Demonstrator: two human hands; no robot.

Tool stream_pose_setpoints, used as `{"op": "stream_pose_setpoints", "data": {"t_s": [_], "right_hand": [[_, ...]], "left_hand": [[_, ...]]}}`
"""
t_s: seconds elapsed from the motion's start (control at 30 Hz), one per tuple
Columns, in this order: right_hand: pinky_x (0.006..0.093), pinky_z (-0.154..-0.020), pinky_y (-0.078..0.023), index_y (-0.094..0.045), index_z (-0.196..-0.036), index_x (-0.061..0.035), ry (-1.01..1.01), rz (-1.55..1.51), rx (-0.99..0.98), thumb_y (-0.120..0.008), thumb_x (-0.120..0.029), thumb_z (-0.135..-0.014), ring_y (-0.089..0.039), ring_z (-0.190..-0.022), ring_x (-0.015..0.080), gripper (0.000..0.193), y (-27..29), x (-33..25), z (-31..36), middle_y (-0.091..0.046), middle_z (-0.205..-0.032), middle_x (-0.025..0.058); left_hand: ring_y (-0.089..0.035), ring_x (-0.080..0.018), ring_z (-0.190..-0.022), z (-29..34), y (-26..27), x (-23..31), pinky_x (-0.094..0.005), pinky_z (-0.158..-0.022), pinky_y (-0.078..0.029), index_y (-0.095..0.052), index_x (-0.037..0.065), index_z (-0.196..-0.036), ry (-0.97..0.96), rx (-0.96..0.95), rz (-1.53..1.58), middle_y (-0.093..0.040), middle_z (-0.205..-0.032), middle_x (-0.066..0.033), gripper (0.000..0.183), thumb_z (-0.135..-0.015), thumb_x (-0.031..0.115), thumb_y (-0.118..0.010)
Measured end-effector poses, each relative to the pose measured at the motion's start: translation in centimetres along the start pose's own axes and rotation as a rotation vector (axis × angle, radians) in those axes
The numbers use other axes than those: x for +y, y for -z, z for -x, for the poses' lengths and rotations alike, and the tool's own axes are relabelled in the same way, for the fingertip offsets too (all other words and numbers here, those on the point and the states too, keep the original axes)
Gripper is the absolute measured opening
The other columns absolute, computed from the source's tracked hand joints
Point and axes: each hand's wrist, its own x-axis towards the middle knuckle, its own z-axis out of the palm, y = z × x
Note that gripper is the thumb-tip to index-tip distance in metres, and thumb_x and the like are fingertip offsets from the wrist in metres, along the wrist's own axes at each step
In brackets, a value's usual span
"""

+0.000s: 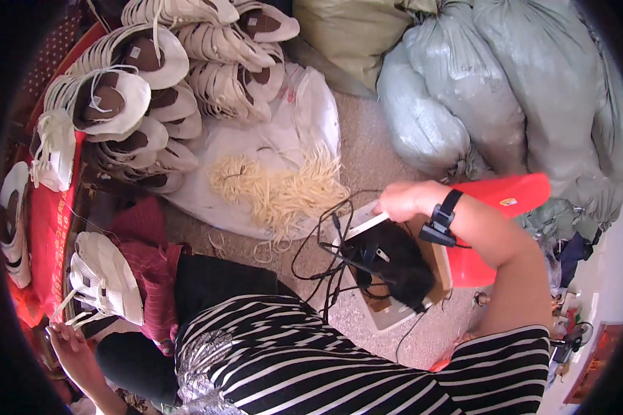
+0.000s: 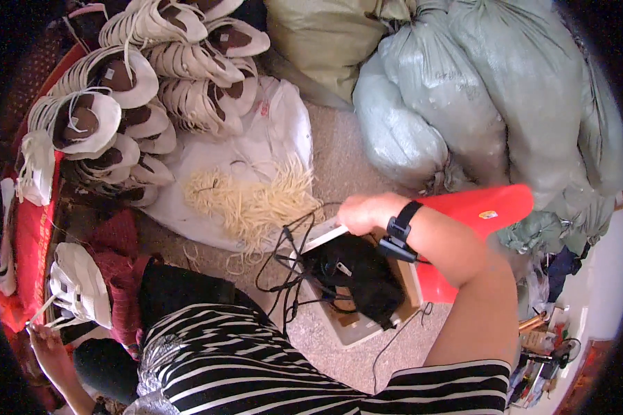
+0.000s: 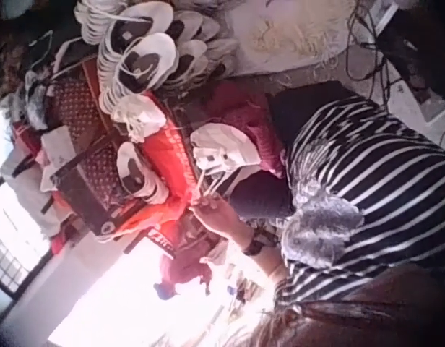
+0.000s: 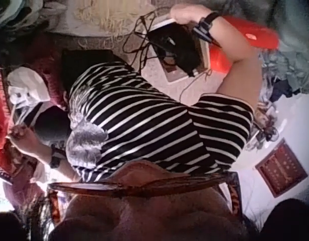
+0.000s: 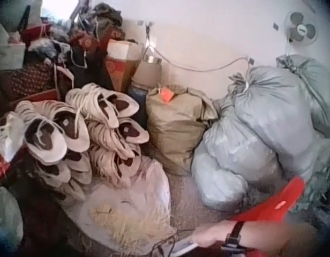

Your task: The recorder is lacing white shoe components in a workshop environment.

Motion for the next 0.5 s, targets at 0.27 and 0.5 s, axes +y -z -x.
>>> {"op": "stream_pose_setpoints", "data": {"t_s": [0.27, 0.5], "right_hand": [[0.0432, -0.07, -0.052, -0.069, -0.118, -0.0132, 0.192, 0.237, 0.203, -0.056, -0.012, -0.082, -0.064, -0.074, 0.0368, 0.038, 15.4, -3.5, 3.6, -0.069, -0.085, 0.016], [0.0442, -0.072, -0.051, -0.069, -0.096, -0.0071, 0.466, 0.406, 0.546, -0.055, -0.01, -0.084, -0.064, -0.083, 0.037, 0.019, 23.1, -4.0, 11.4, -0.067, -0.091, 0.0186]], "left_hand": [[-0.036, -0.0064, -0.058, 1.2, 4.6, 0.0, -0.0238, -0.062, -0.039, -0.058, 0.004, -0.115, -0.036, -0.063, -0.026, -0.048, -0.075, 0.0019, 0.026, -0.104, 0.025, -0.047], [-0.047, -0.0076, -0.062, 4.7, 2.2, -0.1, -0.0238, -0.062, -0.041, -0.057, 0.007, -0.094, 0.074, 0.008, 0.065, -0.055, -0.076, 0.0009, 0.019, -0.103, 0.022, -0.048]]}}
